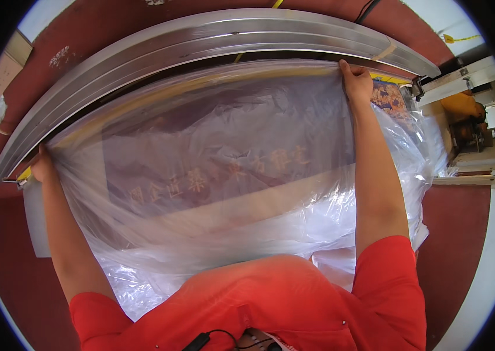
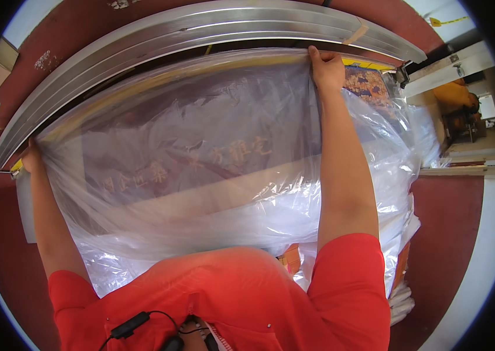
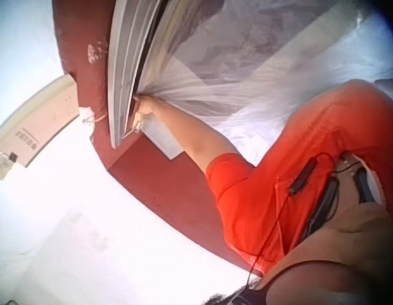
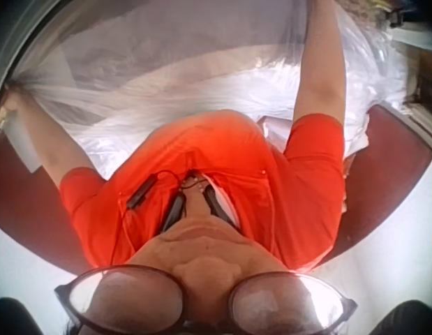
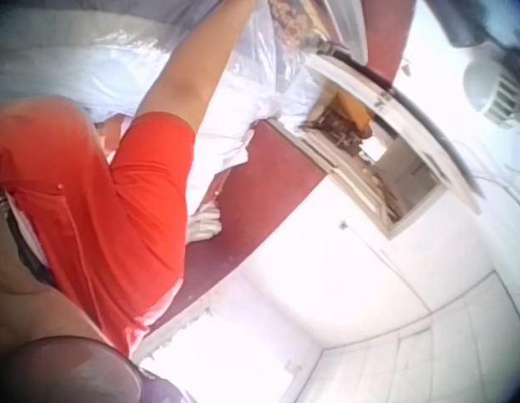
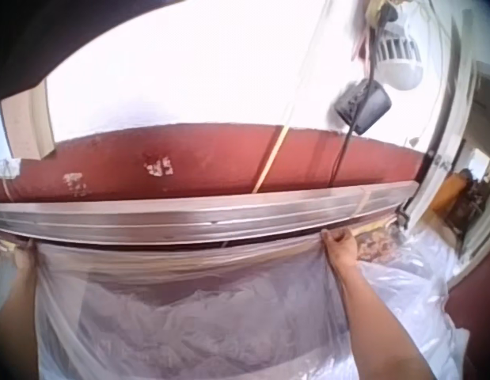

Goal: The person wraps a large rectangular sign with a transparent plastic sheet. They repeatedly smooth the plastic over the surface, lift and reposition it, and tuck the edges to cover the sign. The sign remains on a workbench throughout the process.

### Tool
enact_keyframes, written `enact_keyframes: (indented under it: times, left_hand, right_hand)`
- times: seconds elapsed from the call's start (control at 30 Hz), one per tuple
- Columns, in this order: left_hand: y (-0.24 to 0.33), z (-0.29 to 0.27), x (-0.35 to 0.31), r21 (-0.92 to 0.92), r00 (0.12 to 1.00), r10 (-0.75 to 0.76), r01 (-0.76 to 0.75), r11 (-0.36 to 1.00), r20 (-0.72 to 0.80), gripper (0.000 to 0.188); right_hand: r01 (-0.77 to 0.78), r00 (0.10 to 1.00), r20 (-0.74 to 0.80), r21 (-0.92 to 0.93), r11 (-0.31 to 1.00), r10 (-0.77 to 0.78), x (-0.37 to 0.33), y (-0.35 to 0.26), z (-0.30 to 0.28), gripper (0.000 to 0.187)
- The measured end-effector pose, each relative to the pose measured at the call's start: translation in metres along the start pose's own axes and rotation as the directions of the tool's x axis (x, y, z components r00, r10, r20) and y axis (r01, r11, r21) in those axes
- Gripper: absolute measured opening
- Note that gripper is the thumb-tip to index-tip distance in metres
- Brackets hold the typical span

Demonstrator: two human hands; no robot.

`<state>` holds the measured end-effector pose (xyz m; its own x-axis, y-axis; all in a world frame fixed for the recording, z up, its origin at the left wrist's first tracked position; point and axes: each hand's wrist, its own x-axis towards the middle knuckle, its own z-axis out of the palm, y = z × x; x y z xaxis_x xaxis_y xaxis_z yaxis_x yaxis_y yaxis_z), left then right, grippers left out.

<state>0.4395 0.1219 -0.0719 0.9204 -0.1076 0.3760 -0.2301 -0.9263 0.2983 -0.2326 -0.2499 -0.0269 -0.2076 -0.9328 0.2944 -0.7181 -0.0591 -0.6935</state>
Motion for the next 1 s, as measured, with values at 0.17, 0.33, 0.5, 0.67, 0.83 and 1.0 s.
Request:
enact_keyframes:
  times: [0.17,0.33,0.5,0.67,0.83,1.0]
  left_hand:
    - [0.0,0.003,-0.001,-0.278,0.961,-0.275,0.254,0.926,-0.039,0.054]
    - [-0.022,0.01,0.012,-0.269,0.978,-0.205,0.185,0.945,-0.048,0.043]
    - [-0.032,0.011,0.02,-0.719,0.939,-0.161,0.338,0.607,0.305,0.038]
    - [-0.007,-0.014,-0.004,-0.748,0.781,0.071,0.561,0.355,0.62,0.031]
    - [-0.108,-0.034,0.075,-0.788,0.832,0.235,0.328,0.522,0.502,0.025]
    - [-0.126,-0.09,0.031,0.204,0.922,0.293,-0.347,0.916,0.254,0.026]
  right_hand:
    - [-0.014,0.991,-0.133,-0.03,0.999,0.01,-0.005,0.009,0.008,0.043]
    - [-0.009,0.998,-0.055,-0.014,1.0,0.008,-0.005,0.005,0.005,0.044]
    - [-0.005,1.0,0.025,0.082,0.997,0.003,0.005,0.014,0.003,0.049]
    - [-0.063,0.909,0.417,0.097,0.993,0.017,0.003,-0.004,-0.026,0.055]
    - [-0.014,0.826,0.538,0.318,0.948,-0.168,-0.052,-0.058,-0.02,0.038]
    - [-0.209,0.689,0.677,0.525,0.825,-0.256,-0.101,-0.055,-0.005,0.017]
